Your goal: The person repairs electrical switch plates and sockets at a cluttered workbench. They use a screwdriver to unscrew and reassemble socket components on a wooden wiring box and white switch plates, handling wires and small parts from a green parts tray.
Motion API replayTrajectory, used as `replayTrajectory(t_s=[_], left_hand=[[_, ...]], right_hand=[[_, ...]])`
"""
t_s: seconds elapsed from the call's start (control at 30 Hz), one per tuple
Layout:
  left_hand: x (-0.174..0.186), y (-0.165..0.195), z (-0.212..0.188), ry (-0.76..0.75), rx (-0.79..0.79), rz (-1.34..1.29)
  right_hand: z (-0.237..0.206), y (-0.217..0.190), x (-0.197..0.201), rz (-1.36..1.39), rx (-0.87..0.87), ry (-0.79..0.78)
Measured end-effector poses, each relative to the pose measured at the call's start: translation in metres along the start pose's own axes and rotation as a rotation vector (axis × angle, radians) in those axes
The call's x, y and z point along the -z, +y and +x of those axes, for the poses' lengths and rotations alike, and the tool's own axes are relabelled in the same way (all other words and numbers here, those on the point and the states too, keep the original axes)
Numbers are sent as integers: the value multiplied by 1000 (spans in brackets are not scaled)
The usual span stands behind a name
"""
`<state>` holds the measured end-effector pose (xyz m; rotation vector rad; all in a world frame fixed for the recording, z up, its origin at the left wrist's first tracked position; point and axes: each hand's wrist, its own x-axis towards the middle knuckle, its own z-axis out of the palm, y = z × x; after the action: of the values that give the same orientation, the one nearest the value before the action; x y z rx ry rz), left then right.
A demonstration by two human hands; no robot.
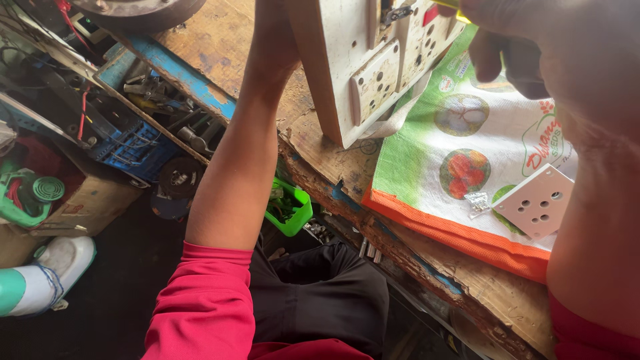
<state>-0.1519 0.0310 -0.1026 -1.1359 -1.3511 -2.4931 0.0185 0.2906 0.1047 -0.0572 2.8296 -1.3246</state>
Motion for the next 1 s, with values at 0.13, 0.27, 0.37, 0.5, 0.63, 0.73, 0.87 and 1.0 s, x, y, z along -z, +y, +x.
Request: replayTrajectory(t_s=[0.13,0.27,0.37,0.5,0.63,0.73,0.87,1.0], left_hand=[[2,-4,-2,26,-2,-9],[4,-6,-3,50,-3,-28],[3,-6,-3,48,-8,-25],[2,-4,-3,37,-14,-18],[1,-4,-3,10,-23,1],[2,-3,-3,4,-30,5],[3,0,-4,21,-33,-3],[3,2,-5,24,-37,4]], right_hand=[[-5,1,7,11,96,-56],[0,3,5,-139,138,-28],[4,4,6,-134,430,-77],[-11,10,2,-236,204,153],[-15,14,-7,-317,180,258],[-16,14,-12,-260,316,284],[-12,12,-17,-429,5,331],[-5,10,-9,-369,189,202]])
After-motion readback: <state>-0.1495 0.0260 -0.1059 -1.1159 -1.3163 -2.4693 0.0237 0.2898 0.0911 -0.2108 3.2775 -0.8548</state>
